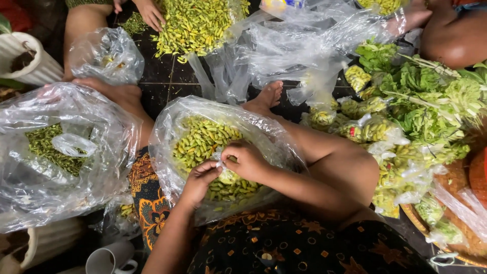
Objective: The person puts green buds or flowers into small plastic bags by hand and seals the bags.
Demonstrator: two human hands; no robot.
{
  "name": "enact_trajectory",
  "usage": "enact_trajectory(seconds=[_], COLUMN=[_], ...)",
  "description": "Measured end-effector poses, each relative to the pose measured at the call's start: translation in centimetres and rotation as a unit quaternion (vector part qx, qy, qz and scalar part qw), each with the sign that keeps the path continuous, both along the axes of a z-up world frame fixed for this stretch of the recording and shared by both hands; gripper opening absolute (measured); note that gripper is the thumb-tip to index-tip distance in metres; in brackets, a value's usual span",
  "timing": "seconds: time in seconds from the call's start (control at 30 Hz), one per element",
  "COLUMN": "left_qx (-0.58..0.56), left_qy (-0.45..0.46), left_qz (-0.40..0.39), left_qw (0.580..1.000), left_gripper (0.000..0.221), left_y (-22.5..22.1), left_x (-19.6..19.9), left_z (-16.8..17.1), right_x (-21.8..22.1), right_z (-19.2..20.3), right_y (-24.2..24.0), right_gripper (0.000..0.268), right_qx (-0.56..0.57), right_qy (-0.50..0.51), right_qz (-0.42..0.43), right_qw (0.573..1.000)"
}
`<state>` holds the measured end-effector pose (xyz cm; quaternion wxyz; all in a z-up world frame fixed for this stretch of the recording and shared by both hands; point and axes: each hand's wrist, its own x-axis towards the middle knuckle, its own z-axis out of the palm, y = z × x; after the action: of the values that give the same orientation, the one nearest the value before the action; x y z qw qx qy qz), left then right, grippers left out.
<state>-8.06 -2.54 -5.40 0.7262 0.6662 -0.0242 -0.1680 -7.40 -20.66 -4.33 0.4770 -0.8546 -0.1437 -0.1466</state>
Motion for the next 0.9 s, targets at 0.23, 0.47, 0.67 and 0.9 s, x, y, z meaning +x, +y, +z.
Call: enact_trajectory(seconds=[0.23,0.47,0.67,0.9], left_qx=[0.040,0.164,0.098,0.098], left_qy=[-0.013,-0.094,-0.098,-0.304], left_qz=[0.036,0.086,0.064,-0.115], left_qw=[0.998,0.978,0.988,0.941], left_gripper=[0.011,0.011,0.040,0.032], left_y=[0.0,-0.2,-0.2,-0.4], left_x=[-0.9,-0.7,-0.7,-0.5], left_z=[-2.2,-4.6,-3.0,-3.4], right_x=[-0.5,-0.9,-1.5,-2.8], right_z=[-1.1,-5.2,-2.7,5.9], right_y=[-0.2,1.2,1.6,-0.7], right_gripper=[0.017,0.018,0.016,0.028], right_qx=[-0.086,-0.150,-0.103,0.037], right_qy=[0.191,-0.024,-0.124,-0.068], right_qz=[0.057,0.038,0.088,0.061], right_qw=[0.976,0.988,0.983,0.995])
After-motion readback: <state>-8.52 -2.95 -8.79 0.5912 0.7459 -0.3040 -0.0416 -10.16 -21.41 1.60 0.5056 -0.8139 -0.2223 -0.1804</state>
